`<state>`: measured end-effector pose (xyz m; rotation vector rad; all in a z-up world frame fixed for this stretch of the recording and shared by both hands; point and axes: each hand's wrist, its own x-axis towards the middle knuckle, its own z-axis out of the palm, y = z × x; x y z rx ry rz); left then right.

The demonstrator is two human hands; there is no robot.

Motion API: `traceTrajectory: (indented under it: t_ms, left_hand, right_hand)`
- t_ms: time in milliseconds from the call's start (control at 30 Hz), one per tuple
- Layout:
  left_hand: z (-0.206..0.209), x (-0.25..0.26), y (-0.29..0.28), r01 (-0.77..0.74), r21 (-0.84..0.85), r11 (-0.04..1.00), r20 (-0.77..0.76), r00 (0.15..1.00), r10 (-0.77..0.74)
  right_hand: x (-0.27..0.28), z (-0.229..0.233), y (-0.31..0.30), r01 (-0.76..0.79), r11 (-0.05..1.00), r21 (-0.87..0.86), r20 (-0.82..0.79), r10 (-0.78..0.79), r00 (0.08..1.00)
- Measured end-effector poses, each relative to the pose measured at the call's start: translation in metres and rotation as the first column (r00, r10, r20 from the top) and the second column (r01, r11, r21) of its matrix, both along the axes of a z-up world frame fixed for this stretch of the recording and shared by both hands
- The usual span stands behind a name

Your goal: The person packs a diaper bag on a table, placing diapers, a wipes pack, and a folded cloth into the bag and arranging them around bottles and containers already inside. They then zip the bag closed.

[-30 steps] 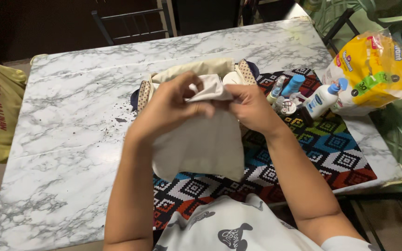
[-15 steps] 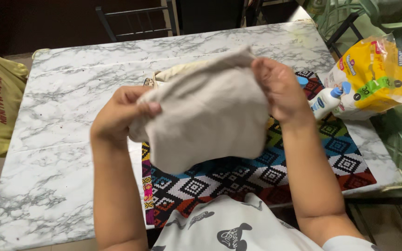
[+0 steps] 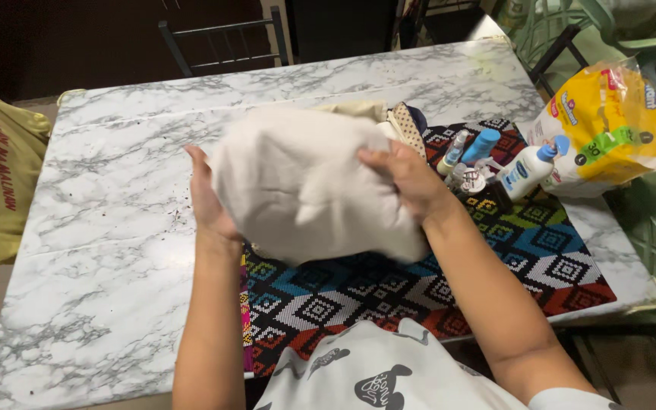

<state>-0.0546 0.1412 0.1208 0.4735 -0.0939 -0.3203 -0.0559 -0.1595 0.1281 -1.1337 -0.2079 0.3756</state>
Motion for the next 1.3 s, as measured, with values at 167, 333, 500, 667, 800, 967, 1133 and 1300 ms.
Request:
traceTrajectory:
  t_ms: [167,333,500,667,800,967,1133,1300]
  left_hand:
    - [-0.020,-0.015,-0.009,0.206,-0.186,0.961,-0.089,0.970,-0.225]
    - [-0.012,-0.026,-0.025,-0.268,0.467,0.843,0.308,0.943,0.129]
    - [0.025,-0.037,-0.022,-0.450,0.601,0.660,0.412,0.883,0.227]
    - [0.049,-0.043,-0.029,-0.716,0.697,0.046,0.708,0.697,0.114]
    - [0.058,-0.048,-0.031,-0.818,0.570,-0.073,0.819,0.561,0.117]
    - [0.067,-0.047,-0.041,-0.730,0.106,-0.675,0.951,0.272,-0.145]
    - [0.078,-0.045,-0.021,-0.794,0.606,0.050,0.795,0.605,-0.033]
    - [0.081,-0.027,-0.022,-0.579,0.680,0.451,0.693,0.708,-0.136]
  right_hand:
    - [0.004,0.022,-0.005,0.283,0.958,-0.044,0.051,-0.281,0.958]
    - [0.005,0.037,-0.020,0.319,0.947,-0.023,-0.034,-0.320,0.947]
    - [0.001,0.047,-0.030,0.430,0.895,-0.116,0.134,-0.415,0.900]
    - [-0.007,0.055,-0.033,0.302,0.930,-0.211,0.400,-0.200,0.894]
    - [-0.013,0.056,-0.030,0.319,0.925,-0.206,0.456,-0.198,0.868]
    - [-0.017,0.050,-0.022,0.662,0.535,-0.525,0.639,-0.266,0.722]
    - [-0.019,0.052,-0.039,0.748,0.293,-0.596,0.789,0.037,0.614]
    - [-0.018,0.056,-0.044,0.432,0.462,-0.775,0.605,0.344,0.718]
